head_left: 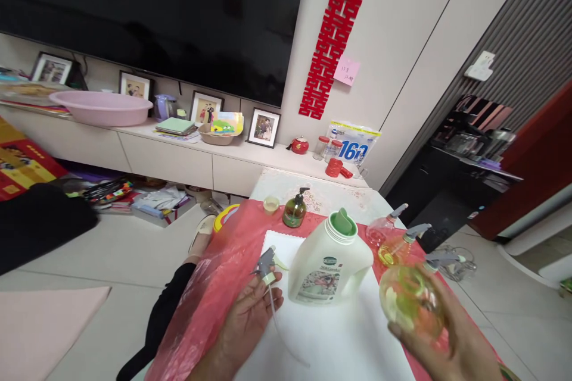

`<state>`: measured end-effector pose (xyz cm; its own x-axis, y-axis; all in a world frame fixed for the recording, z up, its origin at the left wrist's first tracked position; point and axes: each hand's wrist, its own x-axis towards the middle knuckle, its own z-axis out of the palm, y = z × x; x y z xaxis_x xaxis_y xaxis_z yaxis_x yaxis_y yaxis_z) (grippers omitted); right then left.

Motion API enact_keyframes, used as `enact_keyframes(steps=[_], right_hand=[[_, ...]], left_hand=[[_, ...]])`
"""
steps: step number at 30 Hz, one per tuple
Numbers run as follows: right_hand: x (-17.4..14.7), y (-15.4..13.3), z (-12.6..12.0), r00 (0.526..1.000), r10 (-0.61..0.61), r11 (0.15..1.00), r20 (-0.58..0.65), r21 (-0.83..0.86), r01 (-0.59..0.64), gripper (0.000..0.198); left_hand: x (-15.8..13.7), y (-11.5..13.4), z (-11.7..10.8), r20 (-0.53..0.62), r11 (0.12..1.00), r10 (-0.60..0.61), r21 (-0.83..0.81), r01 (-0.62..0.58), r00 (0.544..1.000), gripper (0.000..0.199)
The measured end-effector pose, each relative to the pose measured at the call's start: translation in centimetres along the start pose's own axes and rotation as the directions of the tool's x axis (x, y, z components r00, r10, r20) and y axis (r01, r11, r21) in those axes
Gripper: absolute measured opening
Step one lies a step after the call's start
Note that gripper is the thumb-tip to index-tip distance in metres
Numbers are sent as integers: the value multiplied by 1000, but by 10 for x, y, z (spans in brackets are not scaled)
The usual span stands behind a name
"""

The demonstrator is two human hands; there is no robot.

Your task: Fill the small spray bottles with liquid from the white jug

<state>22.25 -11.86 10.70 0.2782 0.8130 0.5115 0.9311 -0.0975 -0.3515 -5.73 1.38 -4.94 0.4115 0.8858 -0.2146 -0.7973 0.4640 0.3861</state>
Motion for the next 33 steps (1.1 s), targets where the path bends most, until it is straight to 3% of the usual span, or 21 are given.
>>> enact_keyframes(steps=[2, 5, 11, 19, 23, 33], right_hand=[[26, -3, -6, 992, -113, 991, -58, -74, 108, 69], [62, -12, -7, 938, -312, 945, -153, -154, 289, 62], [103, -28, -4, 814, -571, 777, -104, -389, 496, 55], [124, -34, -7, 758, -653, 607, -10, -605, 515, 55], [126, -46, -11, 771, -637, 587, 8, -644, 491, 56], [132, -56, -17, 733, -677, 510, 60, -680, 526, 55]], left_hand=[[2, -7, -11, 0, 1000, -10, 23, 10, 1000, 32], [3, -11, -17, 11, 997, -22, 68, 21, 1000, 34], [5, -12, -17, 24, 993, -45, 109, 42, 999, 38], [4, -12, -13, 0, 988, -54, 148, 53, 999, 41], [4, -12, -10, -3, 984, -49, 169, 49, 999, 46], [3, -11, -7, 3, 983, -57, 174, 55, 998, 43]])
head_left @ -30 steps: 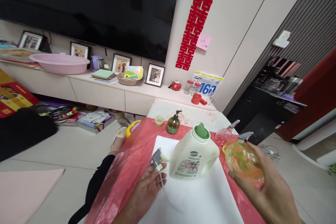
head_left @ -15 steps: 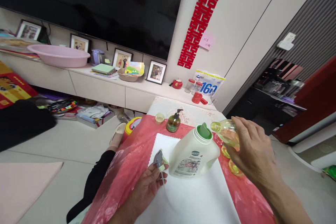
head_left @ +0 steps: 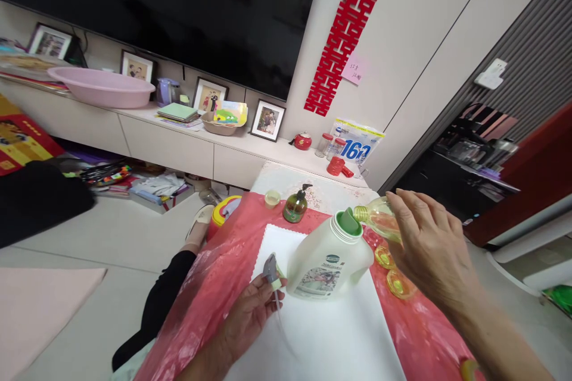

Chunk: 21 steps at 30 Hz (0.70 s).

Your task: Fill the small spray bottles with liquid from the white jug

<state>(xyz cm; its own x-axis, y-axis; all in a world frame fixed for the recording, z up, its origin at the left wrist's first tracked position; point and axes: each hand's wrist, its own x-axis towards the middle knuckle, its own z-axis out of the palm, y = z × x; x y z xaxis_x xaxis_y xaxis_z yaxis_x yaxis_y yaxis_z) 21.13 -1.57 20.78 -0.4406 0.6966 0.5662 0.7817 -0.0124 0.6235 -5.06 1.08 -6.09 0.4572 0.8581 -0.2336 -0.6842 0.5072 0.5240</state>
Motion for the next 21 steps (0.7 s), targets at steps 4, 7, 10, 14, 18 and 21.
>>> enact_keyframes(steps=[4, 7, 10, 14, 18, 21], right_hand=[[4, 0, -2, 1000, -2, 1000, 1, 4, 2, 55], [7, 1, -5, 1000, -17, 1000, 0, -9, 17, 53], [9, 1, -6, 999, -40, 999, -5, -32, 39, 51], [12, 1, -7, 998, -58, 997, -13, -43, 57, 51], [13, 1, -9, 998, -62, 997, -6, -54, 62, 52], [13, 1, -11, 998, -60, 996, -2, -61, 59, 50]], left_hand=[[0, 0, 0, -3, 1000, -5, 3, 5, 1000, 45], [0, 1, 1, -8, 1000, -5, 4, 5, 1000, 45], [-1, 2, 3, -10, 1000, -5, 9, 5, 1000, 45], [-2, 2, 3, -7, 1000, -9, 8, 9, 1000, 44], [-2, 2, 4, -3, 1000, -5, 5, 5, 1000, 39], [-2, 2, 3, 1, 1000, -4, 6, 4, 1000, 39]])
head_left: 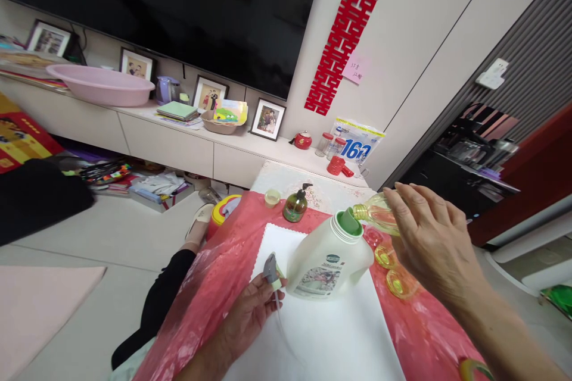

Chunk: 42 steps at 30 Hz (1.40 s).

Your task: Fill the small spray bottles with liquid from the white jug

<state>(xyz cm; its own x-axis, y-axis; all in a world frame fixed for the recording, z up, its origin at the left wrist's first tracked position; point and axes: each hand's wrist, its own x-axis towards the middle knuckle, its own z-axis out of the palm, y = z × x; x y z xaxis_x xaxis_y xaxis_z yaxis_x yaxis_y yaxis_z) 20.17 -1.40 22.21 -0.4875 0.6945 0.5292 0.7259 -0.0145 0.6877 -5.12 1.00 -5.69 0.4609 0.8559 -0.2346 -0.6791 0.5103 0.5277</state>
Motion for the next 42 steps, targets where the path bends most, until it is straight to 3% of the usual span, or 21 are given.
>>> enact_keyframes(steps=[23, 42], right_hand=[[2, 2, 0, 1000, -19, 999, -11, -40, 19, 51], [5, 4, -1, 999, -27, 999, -40, -28, 26, 54]], left_hand=[[0, 0, -1, -1, 1000, -6, -30, 6, 1000, 34], [3, -1, -2, -17, 1000, -9, -6, 9, 1000, 48]])
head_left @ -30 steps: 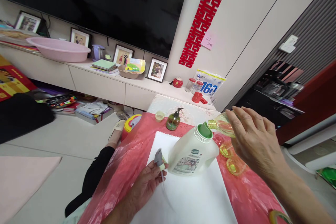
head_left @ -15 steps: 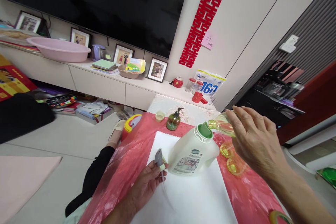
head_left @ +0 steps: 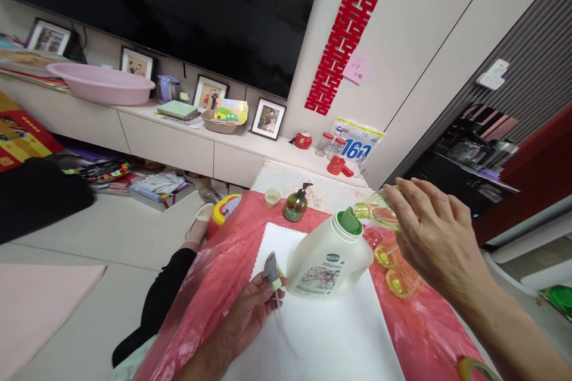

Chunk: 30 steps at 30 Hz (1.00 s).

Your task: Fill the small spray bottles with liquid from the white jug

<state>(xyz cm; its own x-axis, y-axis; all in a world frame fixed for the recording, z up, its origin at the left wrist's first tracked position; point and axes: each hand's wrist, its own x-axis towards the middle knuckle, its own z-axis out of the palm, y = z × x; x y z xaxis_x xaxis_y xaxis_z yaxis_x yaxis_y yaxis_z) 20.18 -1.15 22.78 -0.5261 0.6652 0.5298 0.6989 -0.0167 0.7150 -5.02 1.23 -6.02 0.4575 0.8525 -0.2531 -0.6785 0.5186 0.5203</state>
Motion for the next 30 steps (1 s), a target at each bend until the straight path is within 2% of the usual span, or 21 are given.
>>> enact_keyframes(steps=[30], right_hand=[[3, 2, 0, 999, -31, 999, -9, 11, 31, 49]], left_hand=[[-1, 0, 0, -3, 1000, -8, -14, 8, 1000, 44]])
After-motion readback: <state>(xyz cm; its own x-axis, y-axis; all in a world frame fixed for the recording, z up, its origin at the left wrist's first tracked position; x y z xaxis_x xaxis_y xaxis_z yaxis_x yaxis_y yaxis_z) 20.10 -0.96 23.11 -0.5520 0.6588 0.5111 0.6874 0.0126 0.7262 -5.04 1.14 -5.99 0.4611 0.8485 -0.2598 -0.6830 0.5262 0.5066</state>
